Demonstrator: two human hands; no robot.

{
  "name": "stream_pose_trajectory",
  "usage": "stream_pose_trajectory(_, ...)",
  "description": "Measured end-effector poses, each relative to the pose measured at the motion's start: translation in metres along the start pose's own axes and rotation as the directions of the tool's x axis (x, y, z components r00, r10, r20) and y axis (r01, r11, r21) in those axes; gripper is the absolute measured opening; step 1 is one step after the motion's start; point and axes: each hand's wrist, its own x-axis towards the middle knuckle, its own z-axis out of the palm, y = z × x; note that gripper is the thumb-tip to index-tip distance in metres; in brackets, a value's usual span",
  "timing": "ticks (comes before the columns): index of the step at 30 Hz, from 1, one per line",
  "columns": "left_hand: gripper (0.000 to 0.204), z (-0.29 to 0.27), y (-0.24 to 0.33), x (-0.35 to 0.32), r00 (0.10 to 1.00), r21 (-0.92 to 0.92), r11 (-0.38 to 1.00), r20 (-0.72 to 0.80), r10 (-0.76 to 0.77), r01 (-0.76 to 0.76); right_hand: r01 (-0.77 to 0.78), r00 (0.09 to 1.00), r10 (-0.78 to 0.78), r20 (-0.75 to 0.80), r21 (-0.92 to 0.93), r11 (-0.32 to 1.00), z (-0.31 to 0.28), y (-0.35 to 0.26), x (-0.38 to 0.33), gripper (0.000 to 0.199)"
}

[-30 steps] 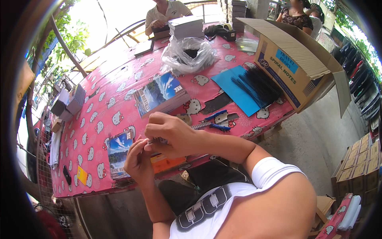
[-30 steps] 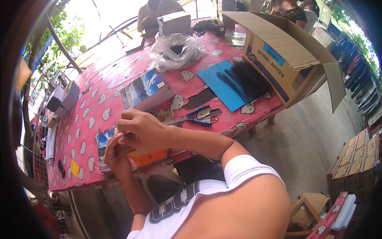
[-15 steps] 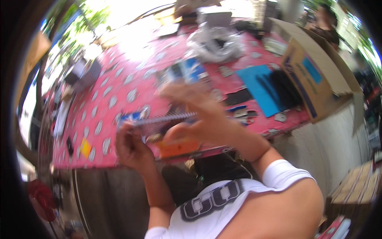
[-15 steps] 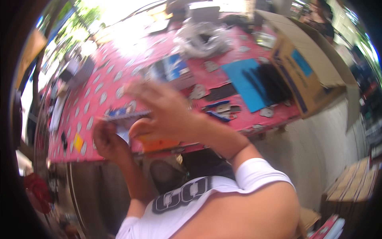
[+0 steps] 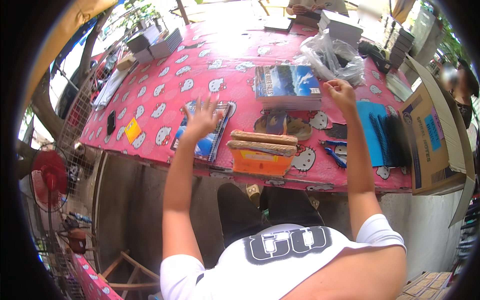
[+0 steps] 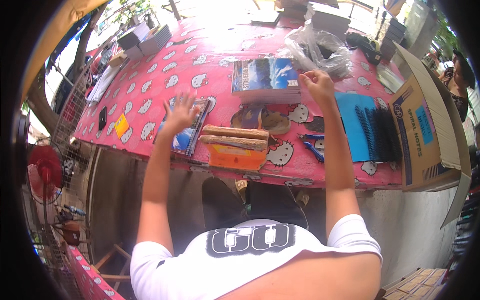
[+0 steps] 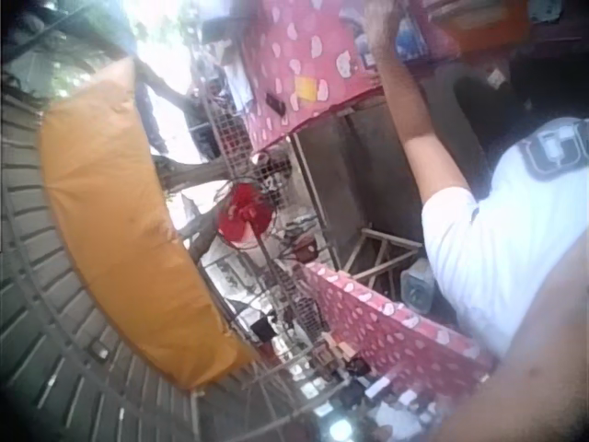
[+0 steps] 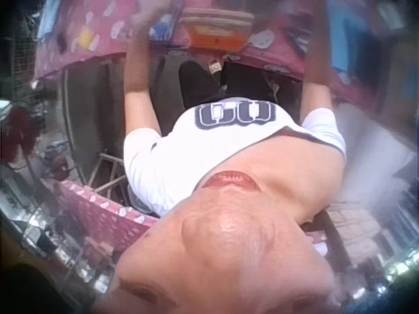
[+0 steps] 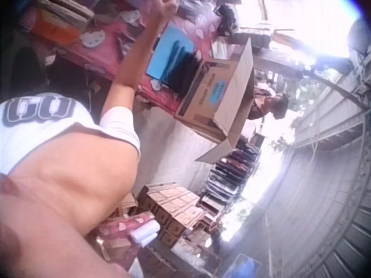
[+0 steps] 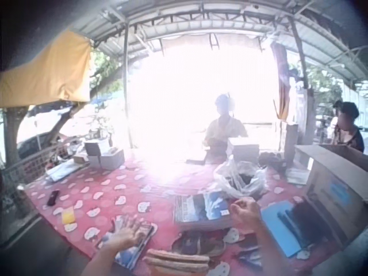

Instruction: The person assembles notebooks by threading a plastic coil through the pre-punched holes of a stack of paper and covers. The person uses their hands to guide the coil through the holes and trims the ends of the coil with pliers.

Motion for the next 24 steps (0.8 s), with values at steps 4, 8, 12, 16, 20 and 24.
stream_pose_trajectory(4,0.062,0.026,-0.007,-0.010,0.964,-0.121,0.987,0.256,-0.073,0.107,-0.305,0.933,0.312,0.181,-0.066,0.950,0.016,0.029,0.044,0.053)
stream_pose_trajectory(8,0.064,0.006,-0.015,-0.015,0.946,-0.121,0.975,0.288,-0.145,0.186,-0.357,0.869,0.374,0.324,-0.114,0.927,0.039,0.025,0.042,0.051)
stream_pose_trajectory(12,0.062,-0.031,0.012,-0.008,0.959,-0.385,0.879,0.060,-0.279,0.280,-0.089,0.992,0.115,0.050,-0.369,0.925,0.020,0.013,0.033,0.038)
stream_pose_trajectory(16,0.057,-0.064,0.070,-0.013,0.886,-0.992,0.114,-0.093,-0.454,-0.046,0.197,0.958,-0.213,-0.190,-0.102,0.975,0.000,-0.034,-0.015,0.035)
stream_pose_trajectory(20,0.040,-0.068,0.109,-0.026,0.940,-0.984,0.130,-0.155,-0.304,-0.120,0.177,0.966,-0.255,0.049,0.597,0.782,0.000,-0.075,-0.090,0.039)
stream_pose_trajectory(24,0.025,-0.103,0.115,-0.050,0.946,-0.955,0.265,-0.200,-0.256,-0.130,0.345,0.840,-0.519,0.158,0.582,0.736,-0.009,-0.072,-0.130,0.037)
